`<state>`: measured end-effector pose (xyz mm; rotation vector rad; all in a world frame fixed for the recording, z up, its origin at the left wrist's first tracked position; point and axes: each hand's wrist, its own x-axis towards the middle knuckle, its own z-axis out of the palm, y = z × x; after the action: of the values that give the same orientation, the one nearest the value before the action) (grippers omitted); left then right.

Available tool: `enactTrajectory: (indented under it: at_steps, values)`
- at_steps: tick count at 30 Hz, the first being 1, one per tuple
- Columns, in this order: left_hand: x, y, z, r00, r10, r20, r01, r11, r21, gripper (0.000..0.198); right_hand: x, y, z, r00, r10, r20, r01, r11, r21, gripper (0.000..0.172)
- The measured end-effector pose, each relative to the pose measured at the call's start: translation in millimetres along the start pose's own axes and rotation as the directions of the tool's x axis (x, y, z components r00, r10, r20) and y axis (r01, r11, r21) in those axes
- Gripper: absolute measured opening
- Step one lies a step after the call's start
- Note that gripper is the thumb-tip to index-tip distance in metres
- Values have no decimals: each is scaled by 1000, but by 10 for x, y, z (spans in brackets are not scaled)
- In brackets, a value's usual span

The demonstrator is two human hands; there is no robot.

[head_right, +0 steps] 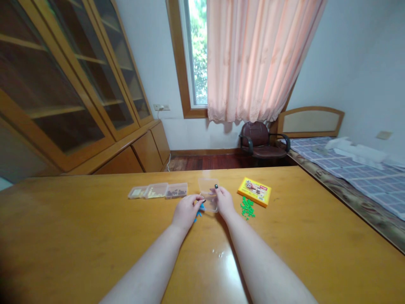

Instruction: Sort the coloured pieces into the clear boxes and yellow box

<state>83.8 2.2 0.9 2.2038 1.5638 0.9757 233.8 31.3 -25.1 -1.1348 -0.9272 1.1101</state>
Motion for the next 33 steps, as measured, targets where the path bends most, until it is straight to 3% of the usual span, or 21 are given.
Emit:
enactTrajectory:
  at_steps: [9,12,15,18,24,33]
  values:
    - [18,-40,39,997,-1,80,3,1000,-19,24,23,59,-14,1000,2,20,-2,1000,5,37]
    - [20,-22,17,999,6,48,-5,1000,-17,28,34,32,-37,1000,-8,-8,8,1000,23,38]
    - [24,-18,-9,994,-108,6,108,992,62,22,51,1,-73,997,-28,-73,28,1000,3,39]
    - [21,-32,-9,974,-217,67,200,961,192,18,74,-3,-113,987,-35,-157,37,999,5,40]
    - [0,-50,50,951,-183,249,106,950,295,18,100,31,-144,976,-10,-216,16,999,29,38]
    - [5,-48,64,948,-155,278,71,955,288,11,134,113,-136,982,-5,-191,19,997,69,38]
